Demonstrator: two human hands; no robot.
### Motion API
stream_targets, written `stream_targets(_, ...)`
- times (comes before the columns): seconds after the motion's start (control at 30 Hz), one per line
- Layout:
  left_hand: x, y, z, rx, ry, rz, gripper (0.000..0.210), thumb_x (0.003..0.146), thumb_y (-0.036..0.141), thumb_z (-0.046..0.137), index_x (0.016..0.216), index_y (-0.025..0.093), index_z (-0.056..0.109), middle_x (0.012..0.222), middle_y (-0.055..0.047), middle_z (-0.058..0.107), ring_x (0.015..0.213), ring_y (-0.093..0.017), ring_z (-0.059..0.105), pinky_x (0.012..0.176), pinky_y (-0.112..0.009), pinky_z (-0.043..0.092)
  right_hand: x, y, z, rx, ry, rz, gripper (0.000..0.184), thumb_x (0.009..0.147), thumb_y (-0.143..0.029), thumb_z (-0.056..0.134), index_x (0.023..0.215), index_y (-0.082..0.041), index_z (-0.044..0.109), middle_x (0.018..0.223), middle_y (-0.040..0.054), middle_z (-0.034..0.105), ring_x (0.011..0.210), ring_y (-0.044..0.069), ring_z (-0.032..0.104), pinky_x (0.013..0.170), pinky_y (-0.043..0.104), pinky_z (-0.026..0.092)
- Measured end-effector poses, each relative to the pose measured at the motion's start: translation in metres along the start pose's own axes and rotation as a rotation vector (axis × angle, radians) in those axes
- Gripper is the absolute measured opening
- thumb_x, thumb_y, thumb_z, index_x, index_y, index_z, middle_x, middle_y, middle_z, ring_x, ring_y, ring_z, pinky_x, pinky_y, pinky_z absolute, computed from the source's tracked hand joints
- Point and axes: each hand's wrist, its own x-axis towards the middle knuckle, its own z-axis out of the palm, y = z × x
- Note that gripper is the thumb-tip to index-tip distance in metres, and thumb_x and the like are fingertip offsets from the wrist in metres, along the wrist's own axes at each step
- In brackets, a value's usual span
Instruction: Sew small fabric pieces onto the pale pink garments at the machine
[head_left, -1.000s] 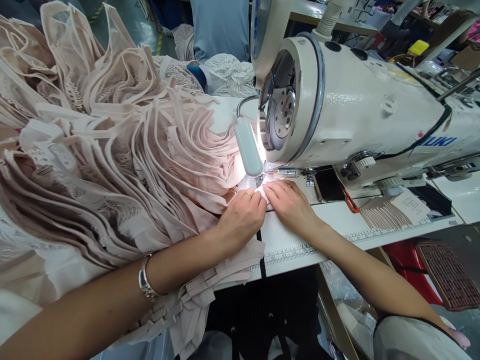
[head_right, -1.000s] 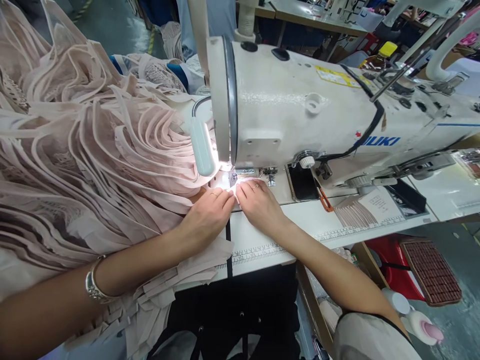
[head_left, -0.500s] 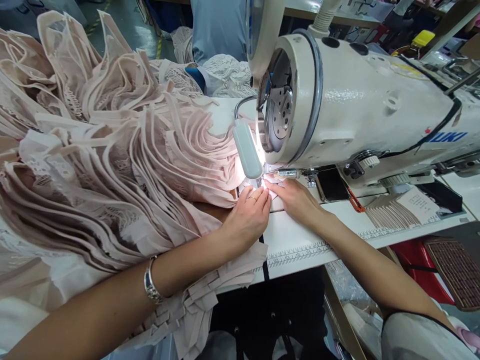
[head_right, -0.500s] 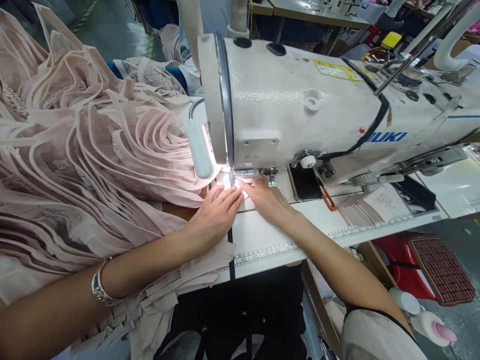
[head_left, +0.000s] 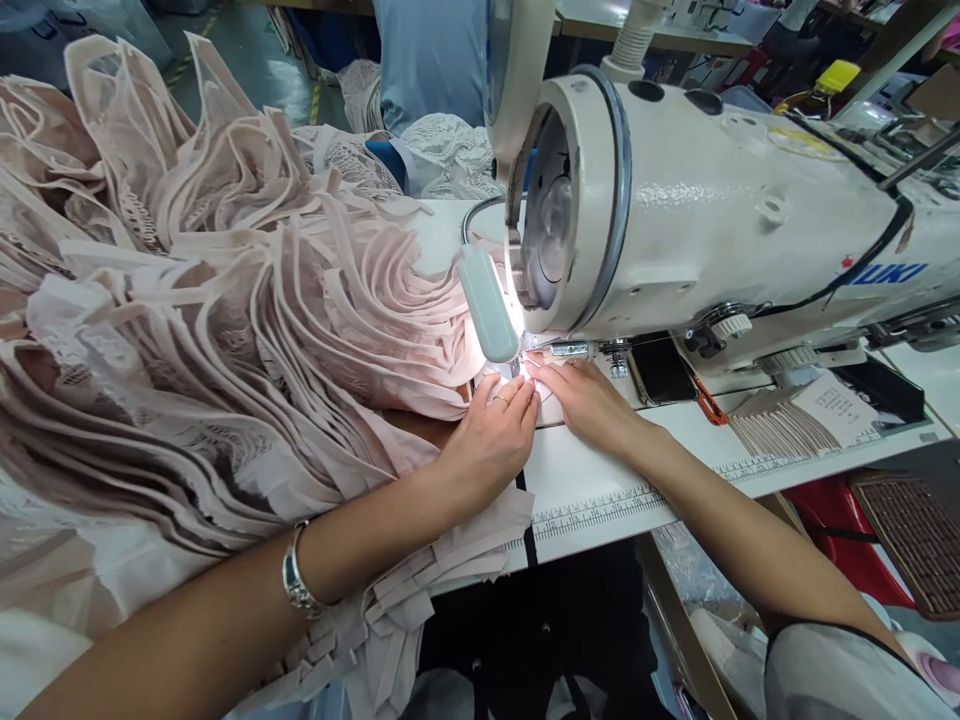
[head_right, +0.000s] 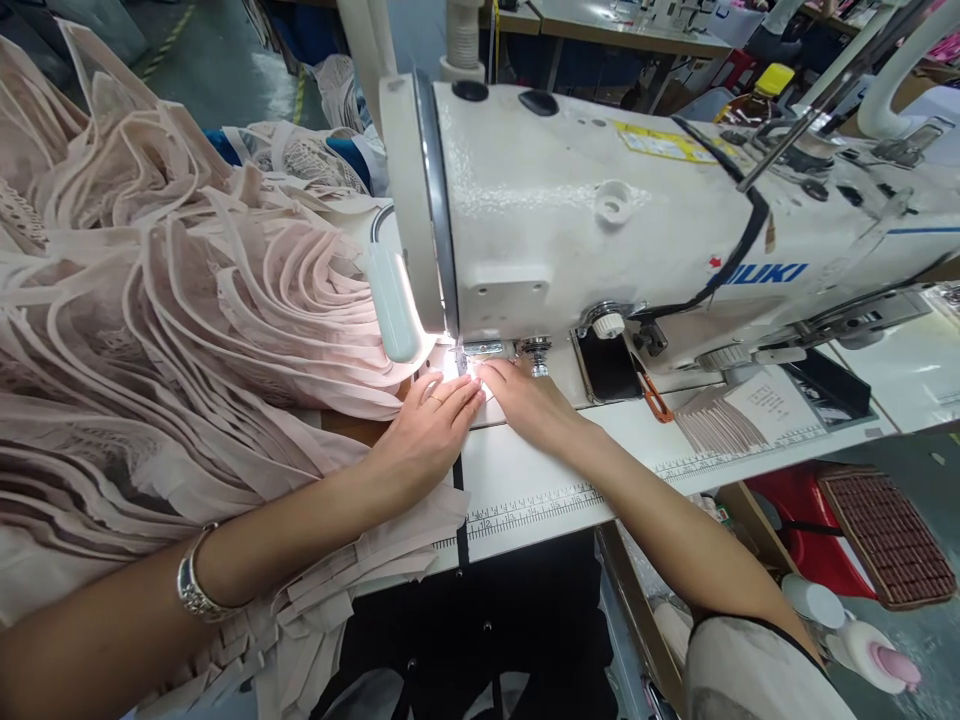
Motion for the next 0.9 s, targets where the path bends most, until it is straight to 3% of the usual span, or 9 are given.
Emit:
stream_targets(0.27,0.0009,-0.0026,0.0001,0.033,0.099,0.009,0.040,0.100,0.001,0.034,0.126,0.000,0.064,0.128,-0.020,0.070,0.122,-0.029,0.065,0.106,-0.050,0.047,0.0007,-0.0028,-0.0035,0.046,-0.030,0.038,0.047,0.092,-0.008,0.033,0.126,-0.022,0.061,0.138,0.0086,0.064,0.114,0.026,0.063,0.098,0.046,0.049)
stream_targets(0.47,0.0022,-0.0047,-0.0008,-0.022,0.041,-0.015,0.042,0.099,0.001,0.034,0.130,0.003,0.063,0.133,-0.021,0.068,0.126,-0.029,0.063,0.107,-0.052,0.046,0.0013,-0.0051,-0.0061,0.035,0.005,0.042,0.043,0.096,-0.013,0.034,0.127,-0.024,0.062,0.132,0.0084,0.068,0.109,0.026,0.064,0.097,0.045,0.048)
stream_targets(0.9,0.0062,-0.0053,-0.0008,0.054,0.069,-0.030,0.043,0.099,0.000,0.030,0.125,0.003,0.064,0.125,-0.018,0.072,0.120,-0.029,0.066,0.101,-0.047,0.049,0.0029,-0.0063,-0.0079,0.079,-0.060,0.071,0.043,0.102,-0.024,0.030,0.133,-0.023,0.060,0.130,0.0104,0.068,0.105,0.027,0.064,0.096,0.045,0.046)
